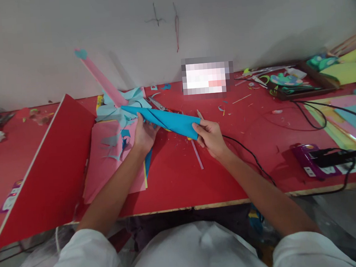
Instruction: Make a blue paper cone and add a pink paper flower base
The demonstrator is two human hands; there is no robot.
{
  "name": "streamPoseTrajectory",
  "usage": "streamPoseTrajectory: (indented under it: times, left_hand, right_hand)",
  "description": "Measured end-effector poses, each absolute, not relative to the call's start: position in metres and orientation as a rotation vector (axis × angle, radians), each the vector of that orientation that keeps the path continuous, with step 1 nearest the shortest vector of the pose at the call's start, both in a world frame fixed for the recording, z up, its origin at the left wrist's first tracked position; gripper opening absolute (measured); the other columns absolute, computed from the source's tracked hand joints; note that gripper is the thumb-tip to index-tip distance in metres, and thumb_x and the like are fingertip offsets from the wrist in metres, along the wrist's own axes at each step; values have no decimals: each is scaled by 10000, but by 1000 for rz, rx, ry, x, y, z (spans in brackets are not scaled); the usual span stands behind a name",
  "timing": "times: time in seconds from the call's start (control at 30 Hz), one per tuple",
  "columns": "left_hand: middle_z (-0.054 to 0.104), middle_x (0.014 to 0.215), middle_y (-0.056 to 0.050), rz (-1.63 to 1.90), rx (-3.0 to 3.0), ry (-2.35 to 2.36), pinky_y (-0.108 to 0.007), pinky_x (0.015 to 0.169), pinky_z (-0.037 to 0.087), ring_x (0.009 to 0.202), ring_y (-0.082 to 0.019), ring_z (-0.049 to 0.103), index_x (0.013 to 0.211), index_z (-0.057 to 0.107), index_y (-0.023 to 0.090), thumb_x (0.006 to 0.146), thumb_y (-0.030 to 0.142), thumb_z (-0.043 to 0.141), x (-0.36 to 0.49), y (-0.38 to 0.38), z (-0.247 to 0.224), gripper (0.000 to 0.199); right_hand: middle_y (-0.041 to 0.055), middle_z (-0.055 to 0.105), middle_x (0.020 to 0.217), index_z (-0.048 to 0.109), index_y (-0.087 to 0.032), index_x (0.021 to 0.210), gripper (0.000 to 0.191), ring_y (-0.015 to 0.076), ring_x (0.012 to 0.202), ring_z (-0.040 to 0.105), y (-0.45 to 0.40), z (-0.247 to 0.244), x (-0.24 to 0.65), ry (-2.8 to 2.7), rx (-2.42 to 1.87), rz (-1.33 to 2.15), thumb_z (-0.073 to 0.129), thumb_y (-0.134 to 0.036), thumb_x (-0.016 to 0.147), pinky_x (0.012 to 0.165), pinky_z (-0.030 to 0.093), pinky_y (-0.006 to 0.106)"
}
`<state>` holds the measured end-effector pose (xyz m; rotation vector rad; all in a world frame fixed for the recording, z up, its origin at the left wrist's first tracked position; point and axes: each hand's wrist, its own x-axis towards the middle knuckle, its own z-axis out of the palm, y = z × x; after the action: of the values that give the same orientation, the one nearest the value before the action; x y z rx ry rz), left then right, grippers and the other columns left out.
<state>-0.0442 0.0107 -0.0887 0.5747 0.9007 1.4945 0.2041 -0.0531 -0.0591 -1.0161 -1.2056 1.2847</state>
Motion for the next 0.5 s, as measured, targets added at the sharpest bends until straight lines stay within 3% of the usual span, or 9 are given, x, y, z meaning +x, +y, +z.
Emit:
streamPoseTrajectory:
  times: [0.2, 0.37, 0.5]
  left_hand:
    - [795, 1067, -45, 1706, 575, 944, -331, 956, 627, 1053, -199, 782, 1027, 685, 263, 1047, 563, 710, -67, 22, -94, 302]
    - [763, 975, 8, 1889, 550, 982, -270, 873, 616, 911, -137, 765, 1129, 576, 288, 1098, 370, 663, -81, 26, -85, 124]
    - [726, 936, 38, 1906, 626, 1065, -228, 819, 596, 841, -103, 731, 1112, 570, 292, 1086, 309, 671, -91, 28, -82, 105]
  right_hand:
    - [-40, 349, 604, 446, -254, 640, 637, 134, 563, 376, -47, -61, 215, -1421, -1074, 917, 735, -742, 930, 537, 285, 298]
    - [-35, 314, 665, 443, -245, 664, 593, 141, 620, 327, -43, -66, 220, -1481, -1080, 831, 698, -682, 976, 593, 261, 306]
    - [-37, 291, 673, 403, -248, 660, 613, 140, 625, 309, -38, -67, 224, -1484, -1077, 822, 703, -685, 968, 602, 255, 307]
